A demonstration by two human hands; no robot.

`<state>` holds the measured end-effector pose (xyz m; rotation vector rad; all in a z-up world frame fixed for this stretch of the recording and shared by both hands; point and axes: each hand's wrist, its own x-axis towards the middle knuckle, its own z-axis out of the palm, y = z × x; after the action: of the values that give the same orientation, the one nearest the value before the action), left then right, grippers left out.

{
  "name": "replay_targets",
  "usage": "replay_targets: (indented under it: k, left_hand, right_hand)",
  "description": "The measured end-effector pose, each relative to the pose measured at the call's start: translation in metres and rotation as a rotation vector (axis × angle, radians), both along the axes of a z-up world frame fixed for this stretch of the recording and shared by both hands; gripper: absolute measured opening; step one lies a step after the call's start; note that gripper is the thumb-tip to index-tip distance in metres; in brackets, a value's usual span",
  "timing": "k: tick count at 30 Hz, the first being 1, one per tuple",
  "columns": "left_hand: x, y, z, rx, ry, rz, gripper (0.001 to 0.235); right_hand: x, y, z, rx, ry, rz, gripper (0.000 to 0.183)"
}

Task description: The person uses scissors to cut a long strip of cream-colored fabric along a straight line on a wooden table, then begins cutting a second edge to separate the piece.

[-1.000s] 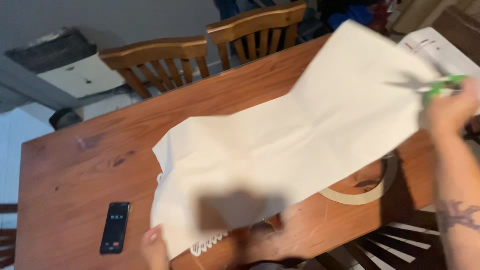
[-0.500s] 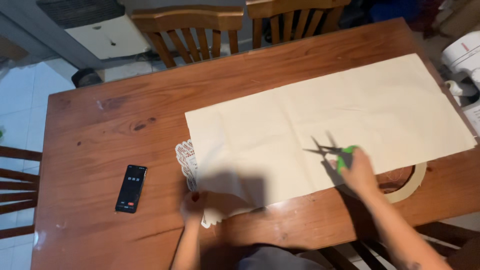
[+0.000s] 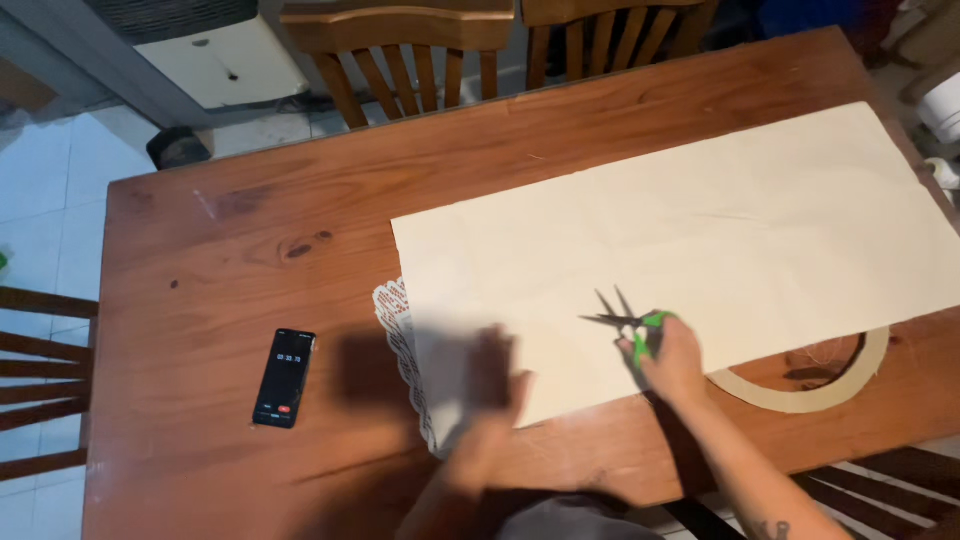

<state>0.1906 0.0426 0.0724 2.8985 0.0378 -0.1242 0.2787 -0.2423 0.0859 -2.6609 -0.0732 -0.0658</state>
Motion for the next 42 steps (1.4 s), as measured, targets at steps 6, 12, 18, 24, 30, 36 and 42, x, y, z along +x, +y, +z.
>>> replay_targets:
  k: [6, 12, 18, 24, 30, 36, 42]
  left_hand:
    - [-0.01, 0.002, -0.076, -0.372, -0.463, -0.031, 0.069]
    - [-0.06, 0.079, -0.096, 0.241, -0.249, 0.339, 0.066]
    - [-0.085, 0.069, -0.082, -0.024, -0.293, 0.736, 0.062]
    - [-0.09, 0.08, -0.083, -0.462, 0.038, 0.816, 0.02]
    - [-0.1, 0.081, -0.072, -1.131, 0.139, 0.931, 0.046]
    - [-0.108, 0.073, -0.068, -1.3, 0.091, 1.064, 0.019]
    - [-0.117, 0.076, -0.1, -1.237, 0.278, 1.101, 0.043]
  right_hand:
    - [-0.013, -0.003, -0.047, -0.052, 0.065, -0.021, 0.062]
    - [-0.012, -0.014, -0.046, 0.038, -0.142, 0.093, 0.051]
    - [-0.029, -0.01, -0.026, 0.108, 0.122, 0.014, 0.064]
    - [-0.122, 0.043, 0.059, 0.348, 0.624, 0.181, 0.037]
    - [-0.19, 0.057, 0.017, 0.367, 0.959, 0.32, 0.036]
    - [-0.214, 0.076, 0.006, 0.517, 1.133, 0.379, 0.034]
    - [-0.226, 0.12, 0.027, 0.38, 1.404, 0.287, 0.046]
